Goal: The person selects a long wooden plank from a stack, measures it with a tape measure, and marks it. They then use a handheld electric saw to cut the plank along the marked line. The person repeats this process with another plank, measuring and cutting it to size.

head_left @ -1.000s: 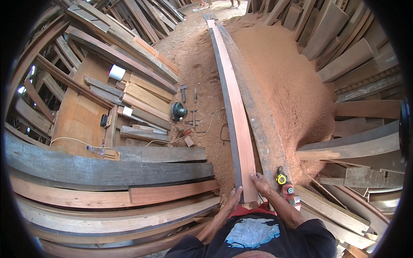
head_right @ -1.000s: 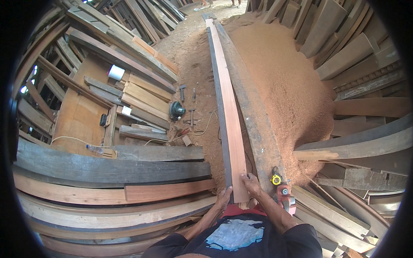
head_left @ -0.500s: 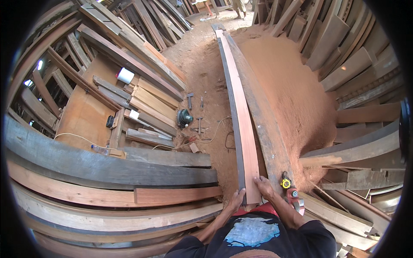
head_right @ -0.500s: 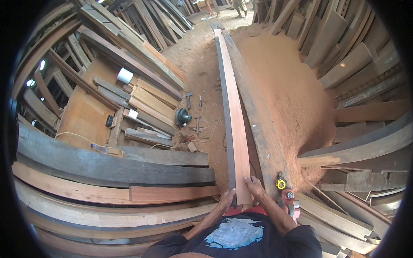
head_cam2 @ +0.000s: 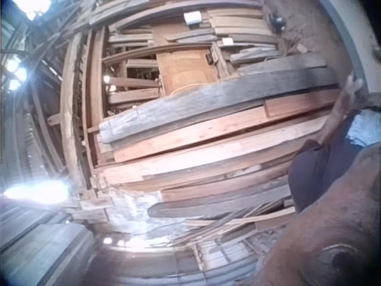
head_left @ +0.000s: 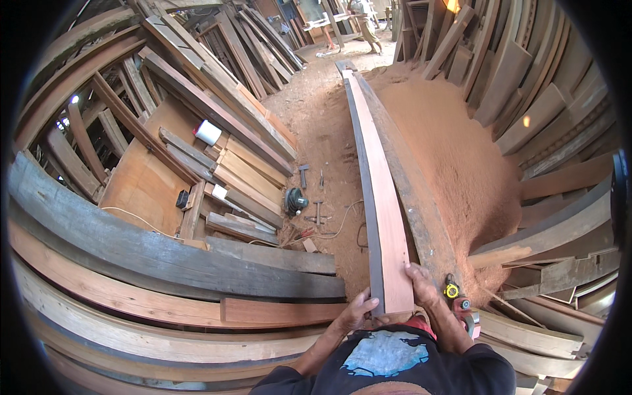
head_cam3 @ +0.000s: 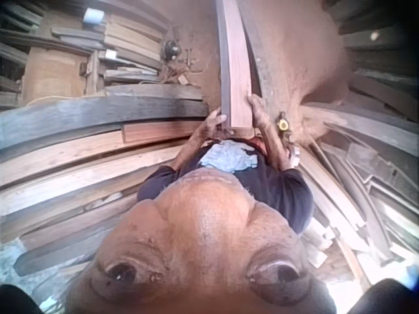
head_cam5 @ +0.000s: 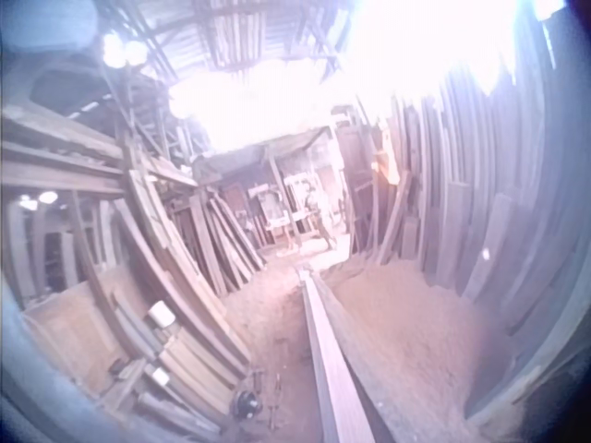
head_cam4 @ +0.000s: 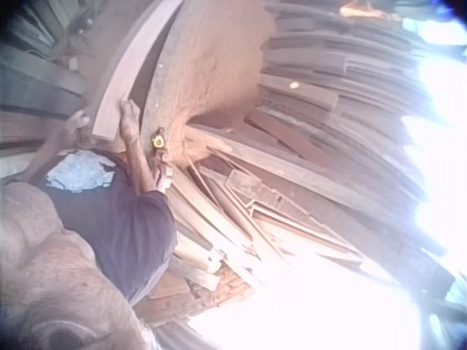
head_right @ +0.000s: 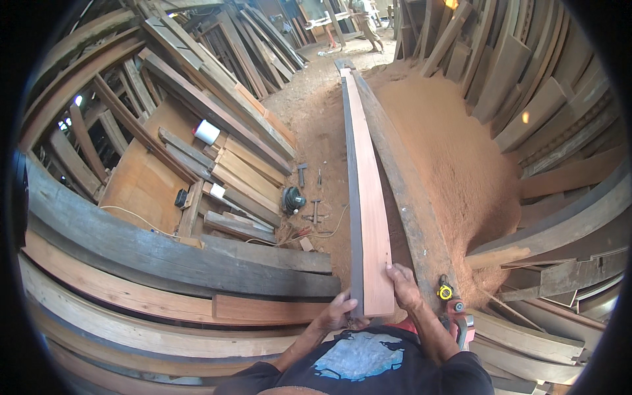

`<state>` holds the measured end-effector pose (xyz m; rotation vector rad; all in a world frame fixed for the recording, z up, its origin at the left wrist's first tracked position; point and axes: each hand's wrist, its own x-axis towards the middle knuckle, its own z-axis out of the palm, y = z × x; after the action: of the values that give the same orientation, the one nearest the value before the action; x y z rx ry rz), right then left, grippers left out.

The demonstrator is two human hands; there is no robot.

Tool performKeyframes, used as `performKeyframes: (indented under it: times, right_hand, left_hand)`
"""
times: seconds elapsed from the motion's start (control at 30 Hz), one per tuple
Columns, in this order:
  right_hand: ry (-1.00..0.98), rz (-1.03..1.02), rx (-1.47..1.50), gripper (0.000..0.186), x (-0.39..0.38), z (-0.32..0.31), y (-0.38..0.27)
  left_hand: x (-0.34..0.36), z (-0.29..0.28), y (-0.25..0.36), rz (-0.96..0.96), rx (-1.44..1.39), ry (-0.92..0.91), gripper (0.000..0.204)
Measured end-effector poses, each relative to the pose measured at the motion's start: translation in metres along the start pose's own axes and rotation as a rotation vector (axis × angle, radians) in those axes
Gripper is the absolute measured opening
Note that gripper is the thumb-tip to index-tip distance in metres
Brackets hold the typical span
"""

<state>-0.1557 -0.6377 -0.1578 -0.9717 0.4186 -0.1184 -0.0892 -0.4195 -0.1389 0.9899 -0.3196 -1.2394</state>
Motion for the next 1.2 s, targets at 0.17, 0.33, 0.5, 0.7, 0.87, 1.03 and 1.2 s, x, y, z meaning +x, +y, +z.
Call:
performKeyframes:
  times: [0.17,0.33,0.5,0.7,0.87,1.03,1.2]
  right_hand:
    - [-0.138,-0.204,0.093,0.072,-0.012,0.049,-0.076]
    - [-0.388,-0.433,0.101,0.1,-0.022,0.105,-0.138]
    - [-0.472,-0.518,0.044,0.107,-0.014,0.127,-0.167]
    - [-0.373,-0.629,0.128,0.091,-0.007,0.132,-0.178]
    - [-0.453,-0.699,0.241,0.079,0.003,0.126,-0.182]
    - [-0.493,-0.723,0.267,0.062,0.022,0.102,-0.184]
    - [-0.407,-0.744,0.238,0.075,0.027,0.098,-0.195]
  left_hand:
    - [-0.01,0.032,0.08,0.332,-0.123,-0.261,0.098]
    - [0.003,0.032,0.134,0.616,-0.101,-0.388,0.101]
    - [0.011,0.055,0.175,0.772,-0.127,-0.37,0.101]
    - [0.017,0.084,0.204,0.857,-0.124,-0.366,0.098]
    - [0.022,0.093,0.216,0.907,-0.136,-0.363,0.095]
    - [0.025,0.103,0.232,0.936,-0.04,-0.379,0.094]
    - [0.03,0.109,0.237,0.967,-0.026,-0.389,0.094]
